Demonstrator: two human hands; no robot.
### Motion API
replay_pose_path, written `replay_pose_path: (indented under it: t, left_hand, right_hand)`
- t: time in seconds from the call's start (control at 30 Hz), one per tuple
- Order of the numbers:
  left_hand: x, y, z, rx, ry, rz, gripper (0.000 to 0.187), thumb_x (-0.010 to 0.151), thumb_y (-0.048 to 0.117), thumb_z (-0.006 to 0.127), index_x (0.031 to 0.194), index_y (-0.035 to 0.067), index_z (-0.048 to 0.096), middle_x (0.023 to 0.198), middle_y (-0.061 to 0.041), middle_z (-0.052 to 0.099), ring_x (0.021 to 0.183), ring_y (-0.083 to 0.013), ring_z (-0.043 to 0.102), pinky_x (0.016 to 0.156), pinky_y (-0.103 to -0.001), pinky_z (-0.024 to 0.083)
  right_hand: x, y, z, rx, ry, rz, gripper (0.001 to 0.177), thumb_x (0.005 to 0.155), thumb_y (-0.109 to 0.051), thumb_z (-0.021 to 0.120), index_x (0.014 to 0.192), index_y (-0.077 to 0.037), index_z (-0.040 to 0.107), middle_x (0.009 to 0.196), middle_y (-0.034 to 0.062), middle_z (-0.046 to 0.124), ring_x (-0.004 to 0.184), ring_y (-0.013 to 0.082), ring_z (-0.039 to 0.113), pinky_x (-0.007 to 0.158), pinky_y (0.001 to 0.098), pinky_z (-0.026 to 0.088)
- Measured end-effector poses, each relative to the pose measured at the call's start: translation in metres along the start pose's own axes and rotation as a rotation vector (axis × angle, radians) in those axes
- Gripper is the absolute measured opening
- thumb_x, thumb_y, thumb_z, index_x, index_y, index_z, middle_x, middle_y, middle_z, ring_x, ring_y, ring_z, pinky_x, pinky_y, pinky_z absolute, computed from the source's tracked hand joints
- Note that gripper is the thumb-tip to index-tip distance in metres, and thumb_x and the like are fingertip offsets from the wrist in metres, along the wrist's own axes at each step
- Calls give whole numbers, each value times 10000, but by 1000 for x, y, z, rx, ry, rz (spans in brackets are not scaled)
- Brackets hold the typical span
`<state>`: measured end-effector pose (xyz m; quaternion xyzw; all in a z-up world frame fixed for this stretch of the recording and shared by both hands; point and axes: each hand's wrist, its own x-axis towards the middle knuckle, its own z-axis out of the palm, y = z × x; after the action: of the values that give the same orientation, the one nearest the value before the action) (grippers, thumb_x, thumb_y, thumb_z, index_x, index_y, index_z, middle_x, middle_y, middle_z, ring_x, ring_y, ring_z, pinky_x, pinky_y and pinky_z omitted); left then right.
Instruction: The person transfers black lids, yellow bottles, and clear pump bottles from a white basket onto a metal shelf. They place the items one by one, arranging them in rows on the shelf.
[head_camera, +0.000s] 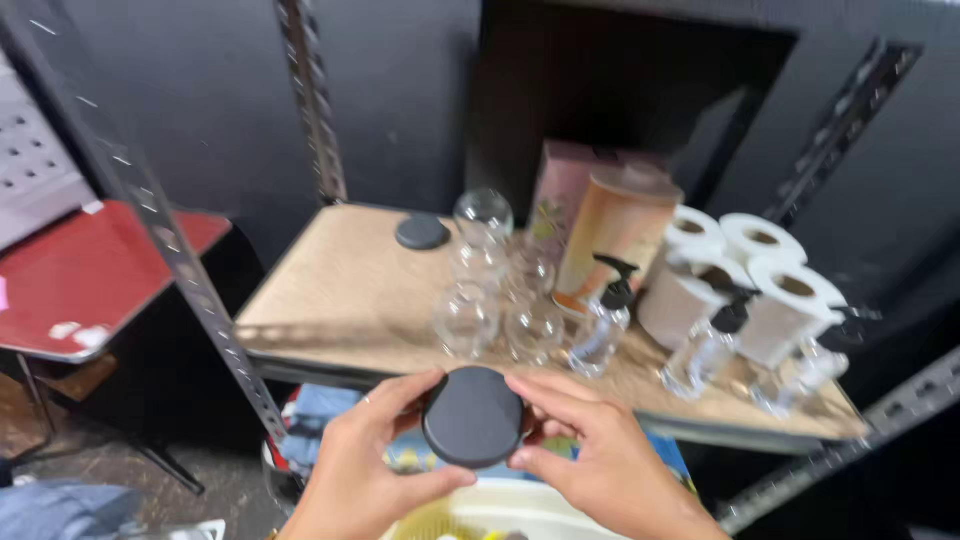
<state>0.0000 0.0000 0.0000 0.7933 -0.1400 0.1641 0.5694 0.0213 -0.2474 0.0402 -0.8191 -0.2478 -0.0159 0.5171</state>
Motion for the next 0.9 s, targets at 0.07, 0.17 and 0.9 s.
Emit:
replay_pose_path:
  t: [0.07,0.17,0.9]
  left_hand:
    - [32,18,-27,50,34,-29,919,512,331,1031,1341,123,693,1232,4,783,1044,-49,725,972,-226,605]
    - [86,35,-62,76,19,-69,923,545,316,983,1390,141,657,1182,9,804,1018,-43,716,990,-219,585]
    - [311,-192,-57,-55,-27,-181,1132,673,148,977,1616,168,351,1546,-183,522,1416,-314,507,1198,-402,426]
  right_hand:
    - [44,-32,-1,-180,-20,-23,653,719,-114,843,1356,-159,709,1410,-24,696,972,79,657,863,231,590]
    - [114,-55,0,-470,-78,-38,701,747,-245,787,1428,-190,630,1435,-20,663,1041,154,591,963,299,473]
    - [346,2,41,-1182,-314,277,821,946,-423,718,1592,-574,235,1536,142,323,1453,419,329,1122,506,438]
